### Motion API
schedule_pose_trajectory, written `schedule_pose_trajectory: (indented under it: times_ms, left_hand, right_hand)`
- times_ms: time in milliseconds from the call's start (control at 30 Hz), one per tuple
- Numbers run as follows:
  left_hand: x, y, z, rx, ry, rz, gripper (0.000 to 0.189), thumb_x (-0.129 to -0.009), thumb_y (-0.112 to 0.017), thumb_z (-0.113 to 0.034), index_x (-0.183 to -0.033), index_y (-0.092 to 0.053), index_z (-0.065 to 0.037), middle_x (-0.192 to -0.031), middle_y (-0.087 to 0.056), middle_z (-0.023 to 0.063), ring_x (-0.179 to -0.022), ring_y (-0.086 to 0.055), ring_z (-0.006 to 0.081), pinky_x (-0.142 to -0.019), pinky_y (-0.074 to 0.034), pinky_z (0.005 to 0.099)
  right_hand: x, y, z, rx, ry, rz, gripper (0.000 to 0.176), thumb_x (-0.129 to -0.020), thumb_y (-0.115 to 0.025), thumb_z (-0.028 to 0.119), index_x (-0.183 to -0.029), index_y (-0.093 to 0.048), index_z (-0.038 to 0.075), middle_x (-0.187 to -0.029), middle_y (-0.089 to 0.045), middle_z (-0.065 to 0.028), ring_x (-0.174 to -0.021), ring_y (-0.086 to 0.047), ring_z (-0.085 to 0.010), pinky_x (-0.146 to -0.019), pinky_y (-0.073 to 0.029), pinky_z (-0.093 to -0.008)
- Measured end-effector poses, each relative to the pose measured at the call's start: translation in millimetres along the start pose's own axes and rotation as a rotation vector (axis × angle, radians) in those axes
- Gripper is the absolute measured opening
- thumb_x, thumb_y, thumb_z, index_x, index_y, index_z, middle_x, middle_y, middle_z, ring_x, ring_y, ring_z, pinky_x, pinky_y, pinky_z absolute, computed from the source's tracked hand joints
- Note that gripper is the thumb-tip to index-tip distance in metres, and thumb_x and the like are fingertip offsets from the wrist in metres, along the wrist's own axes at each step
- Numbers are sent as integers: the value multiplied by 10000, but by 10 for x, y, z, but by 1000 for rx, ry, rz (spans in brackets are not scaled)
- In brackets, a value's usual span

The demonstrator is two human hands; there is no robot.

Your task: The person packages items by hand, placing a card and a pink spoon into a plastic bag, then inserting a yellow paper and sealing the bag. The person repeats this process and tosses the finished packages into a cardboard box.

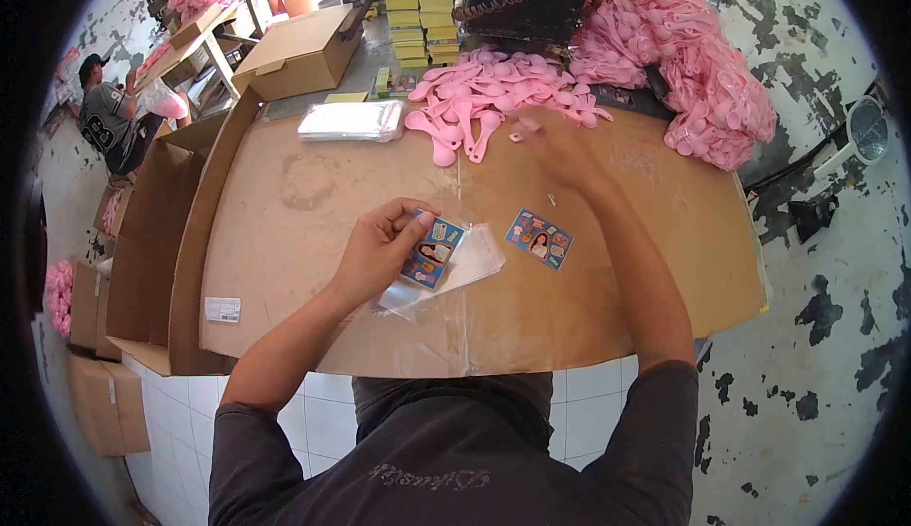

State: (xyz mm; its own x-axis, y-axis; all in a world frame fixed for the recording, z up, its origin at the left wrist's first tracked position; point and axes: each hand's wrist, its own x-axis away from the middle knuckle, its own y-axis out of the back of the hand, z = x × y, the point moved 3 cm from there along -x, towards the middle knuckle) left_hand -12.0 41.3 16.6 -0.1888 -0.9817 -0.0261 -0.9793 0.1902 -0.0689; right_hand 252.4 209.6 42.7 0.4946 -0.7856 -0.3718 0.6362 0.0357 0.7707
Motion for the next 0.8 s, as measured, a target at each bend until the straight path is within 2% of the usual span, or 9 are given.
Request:
schedule_pose_trajectory:
  times_ms: [67, 167, 267, 367, 467, 567, 667, 800]
  left_hand:
    - [-8, -5, 10, 8, 0, -12, 238, -1067, -619, -202, -1186, -661, -1, -873, -729, 16, -718, -627, 24, -602, -491, 204]
    - [-21, 33, 41, 15, 19, 5, 246, -1068, -615, -199, -1207, -641, 2, -897, -744, 39, -751, -657, 39, -624, -520, 220]
    - [-42, 58, 17, 29, 38, 12, 250, -1067, -615, -192, -1220, -629, 5, -922, -753, 49, -772, -671, 44, -640, -534, 224]
    - [-41, 61, 52, 66, 44, 21, 247, -1063, -619, -182, -1222, -629, 7, -943, -754, 46, -784, -674, 42, -646, -534, 217]
    - [-65, 90, 113, 64, 58, 45, 240, -1060, -621, -164, -1222, -630, 13, -968, -755, 47, -800, -679, 41, -656, -537, 210]
    - [-59, 62, 84, 52, 65, 63, 230, -1060, -617, -148, -1217, -630, 20, -981, -755, 47, -803, -679, 38, -662, -537, 206]
    - [-54, 47, 90, 62, 71, 84, 225, -1060, -613, -135, -1216, -628, 27, -988, -754, 46, -809, -676, 35, -673, -543, 210]
    - [-68, 45, 118, 85, 88, 94, 229, -1058, -613, -120, -1230, -626, 31, -1006, -753, 46, -839, -679, 37, -705, -564, 224]
  right_hand:
    - [-168, 35, -707, 408, 67, -212, 421, -1041, -529, 253, -1420, -587, 80, -1395, -585, -220, -1291, -557, -397, -1099, -441, -463]
    - [-131, -103, -922, 386, -83, -43, 437, -1046, -513, 265, -1455, -558, 118, -1439, -533, -233, -1328, -512, -417, -1118, -419, -486]
    - [7, -224, -573, 353, -73, -72, 422, -1049, -514, 272, -1447, -574, 144, -1368, -571, -216, -1292, -532, -401, -1098, -426, -490]
    - [201, -247, -17, 380, -40, -32, 382, -1058, -519, 227, -1415, -604, 121, -1280, -603, -164, -1192, -565, -367, -1062, -424, -474]
    - [382, -265, 343, 425, 50, -8, 337, -1024, -574, 210, -1331, -670, 109, -1267, -620, -133, -1160, -587, -352, -1051, -435, -460]
    - [468, -267, 443, 298, 76, -39, 322, -924, -684, 215, -1227, -721, 116, -1190, -648, -102, -1162, -569, -325, -1002, -450, -470]
    - [445, -242, 463, 220, 49, -33, 327, -862, -741, 202, -1164, -740, 76, -1125, -665, -114, -1137, -582, -317, -964, -464, -455]
    - [360, -221, 377, 40, -82, 48, 314, -844, -747, 175, -1128, -738, 41, -1032, -680, -126, -1026, -628, -301, -899, -492, -430]
